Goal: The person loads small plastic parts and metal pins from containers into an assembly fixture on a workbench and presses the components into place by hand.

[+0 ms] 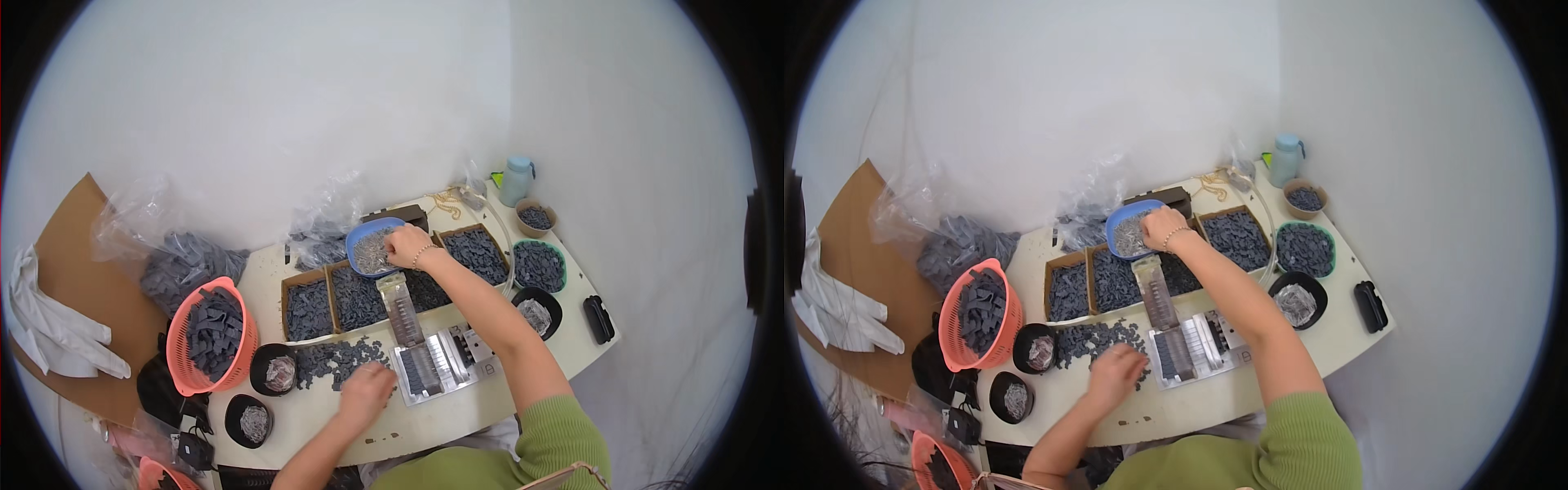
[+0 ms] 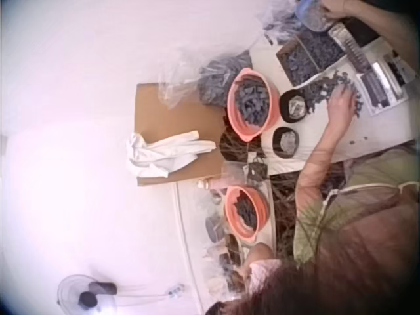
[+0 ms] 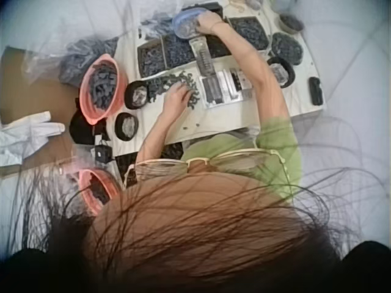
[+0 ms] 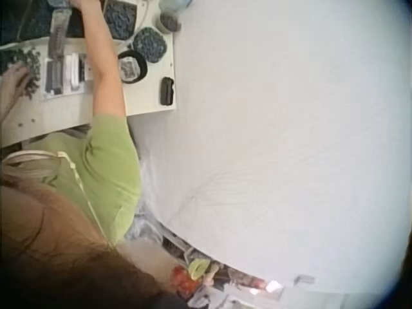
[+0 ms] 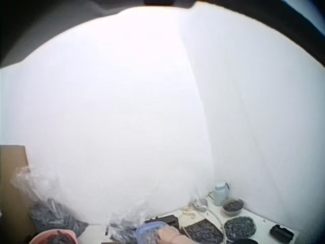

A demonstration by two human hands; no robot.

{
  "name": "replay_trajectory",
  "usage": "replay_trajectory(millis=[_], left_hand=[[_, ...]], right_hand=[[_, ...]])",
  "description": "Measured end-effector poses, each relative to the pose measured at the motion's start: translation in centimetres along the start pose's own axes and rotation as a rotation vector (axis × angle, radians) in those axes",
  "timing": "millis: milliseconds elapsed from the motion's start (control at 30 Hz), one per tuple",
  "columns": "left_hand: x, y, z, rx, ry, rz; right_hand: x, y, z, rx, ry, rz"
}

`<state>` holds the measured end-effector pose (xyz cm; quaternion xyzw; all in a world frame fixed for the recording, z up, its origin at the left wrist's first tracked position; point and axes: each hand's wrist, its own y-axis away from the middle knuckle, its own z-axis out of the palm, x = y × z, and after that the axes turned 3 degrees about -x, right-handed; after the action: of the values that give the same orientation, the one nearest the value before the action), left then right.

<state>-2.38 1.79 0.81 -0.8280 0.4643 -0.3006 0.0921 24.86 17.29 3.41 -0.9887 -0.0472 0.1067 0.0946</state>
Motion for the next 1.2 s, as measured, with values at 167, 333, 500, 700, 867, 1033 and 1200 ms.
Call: replay_trajectory(millis=[167, 333, 500, 700, 867, 1033, 1200], left_hand=[[2.1, -0.2, 4.9, -0.046, -0.116, 0.114], [2.3, 0.1, 5.4, -0.044, -0.216, 0.127], [3.3, 0.8, 4.9, -0.075, -0.227, 0.137], [4.8, 1.5, 4.3, -0.12, -0.25, 0.054], [2.7, 1.0, 3.6, -0.098, -0.171, -0.039], [2.0, 0.4, 3.9, -0.143, -0.187, 0.008], [1.4, 0.2, 4.7, -0.187, -0.169, 0.032]], right_hand=[[0.2, 1.5, 0.5, 0.17, -0.019, 0.085], [-0.8, 5.0, -1.0, 0.327, -0.348, -0.02], [-3.9, 12.9, -1.4, -0.011, -0.436, -0.249], [-6.9, 19.5, 1.7, 0.017, 0.023, -0.373], [-7.0, 20.8, 2.5, 0.07, 0.094, -0.4], [-6.3, 21.9, 1.8, 0.132, 0.0, -0.365], [-6.2, 22.2, 1.6, 0.085, -0.011, -0.345]])
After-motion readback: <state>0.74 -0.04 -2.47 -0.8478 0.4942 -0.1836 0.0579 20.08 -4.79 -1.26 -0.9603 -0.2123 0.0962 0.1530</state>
